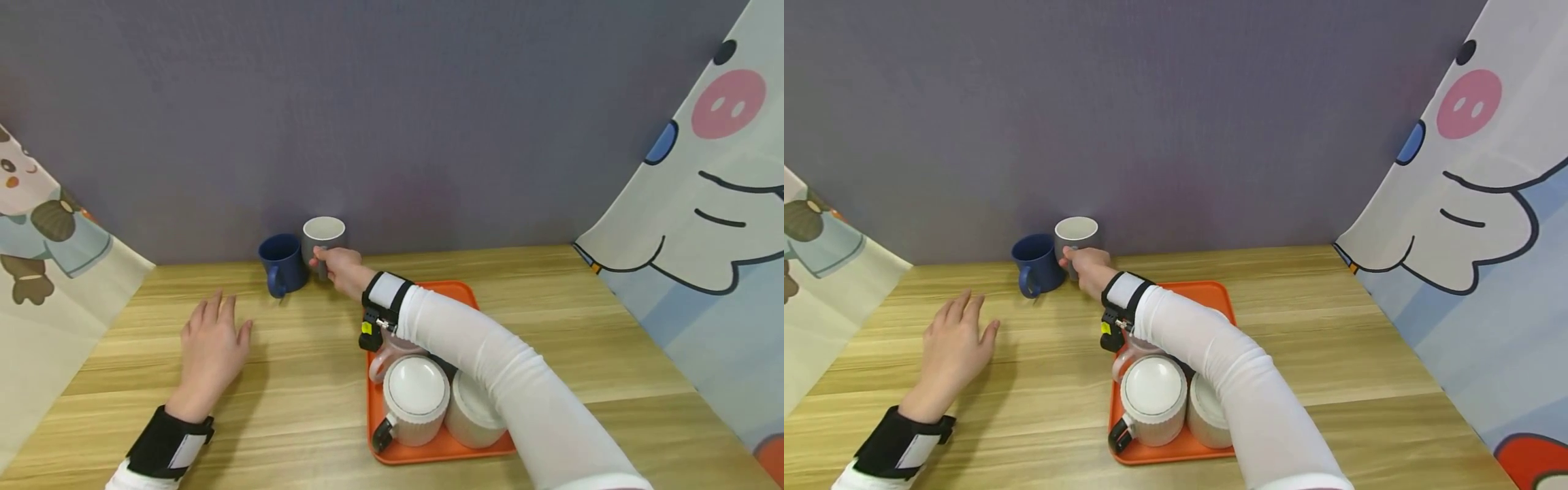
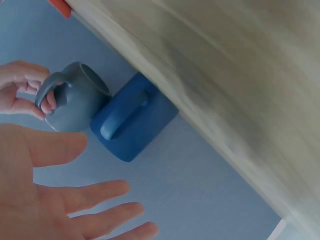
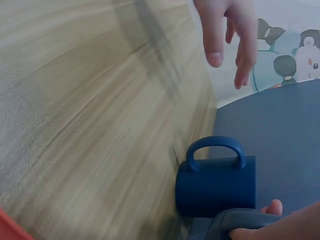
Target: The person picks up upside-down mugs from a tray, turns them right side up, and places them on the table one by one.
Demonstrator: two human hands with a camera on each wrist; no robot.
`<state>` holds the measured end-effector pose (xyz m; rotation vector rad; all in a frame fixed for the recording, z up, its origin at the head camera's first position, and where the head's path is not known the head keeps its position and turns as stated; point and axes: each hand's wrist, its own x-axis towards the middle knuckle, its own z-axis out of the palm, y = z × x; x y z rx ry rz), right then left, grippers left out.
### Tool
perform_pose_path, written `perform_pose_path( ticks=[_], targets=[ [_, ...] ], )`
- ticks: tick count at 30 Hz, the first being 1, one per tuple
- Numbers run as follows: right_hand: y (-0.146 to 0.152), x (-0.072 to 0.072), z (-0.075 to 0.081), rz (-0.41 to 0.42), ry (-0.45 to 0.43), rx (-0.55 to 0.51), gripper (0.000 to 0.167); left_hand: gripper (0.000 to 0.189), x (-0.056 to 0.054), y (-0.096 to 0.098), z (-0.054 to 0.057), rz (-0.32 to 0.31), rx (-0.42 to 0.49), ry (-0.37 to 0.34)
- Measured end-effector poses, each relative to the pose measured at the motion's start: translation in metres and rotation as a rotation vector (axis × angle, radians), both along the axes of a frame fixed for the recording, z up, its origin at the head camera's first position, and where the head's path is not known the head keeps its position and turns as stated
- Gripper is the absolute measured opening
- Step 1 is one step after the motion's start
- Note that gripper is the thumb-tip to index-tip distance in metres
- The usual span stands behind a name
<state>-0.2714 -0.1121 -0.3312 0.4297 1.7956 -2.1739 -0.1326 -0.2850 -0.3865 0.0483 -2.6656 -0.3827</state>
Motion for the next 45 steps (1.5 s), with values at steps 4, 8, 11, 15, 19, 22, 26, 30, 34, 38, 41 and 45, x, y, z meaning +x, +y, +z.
perform_pose_path(
  ticks=[4,8,11,15,19,22,26,30,34,38,41,45],
  targets=[
    [-0.002,0.000,-0.006,-0.018,-0.003,0.037,0.015,0.049,0.002,-0.003,0.000,0.014,0.003,-0.002],
    [-0.004,0.000,-0.010,-0.026,-0.004,0.062,0.012,0.049,0.003,-0.004,0.001,0.015,-0.001,0.007],
    [-0.006,0.000,-0.012,-0.027,-0.014,0.063,0.012,0.048,0.003,-0.004,0.001,0.015,-0.005,0.017],
    [-0.009,-0.002,-0.016,-0.044,-0.042,0.093,0.015,0.048,0.003,-0.002,0.001,0.010,-0.005,0.026],
    [-0.009,-0.003,-0.020,-0.035,-0.046,0.115,0.017,0.049,0.002,-0.001,0.001,0.009,-0.003,0.023],
    [-0.007,-0.004,-0.023,-0.010,-0.037,0.136,0.018,0.049,0.001,0.000,0.001,0.012,-0.004,0.024],
    [-0.005,-0.005,-0.025,0.023,-0.030,0.149,0.020,0.049,0.001,0.000,0.000,0.016,-0.010,0.025],
    [-0.005,-0.004,-0.026,0.025,-0.029,0.131,0.020,0.049,0.002,0.002,0.002,0.020,-0.008,0.009],
    [-0.007,-0.002,-0.026,0.002,-0.025,0.124,0.021,0.050,0.003,0.002,0.003,0.020,-0.005,-0.008],
    [-0.009,0.010,-0.013,-0.006,-0.015,0.174,0.023,0.049,0.004,0.003,0.003,0.020,-0.008,-0.007],
    [-0.011,0.008,-0.016,-0.002,0.001,0.233,0.024,0.049,0.004,0.003,0.003,0.022,-0.007,0.003],
    [-0.026,-0.040,-0.075,-0.011,0.015,0.241,0.022,0.049,0.004,0.004,0.003,0.022,-0.014,0.011]
  ],
)
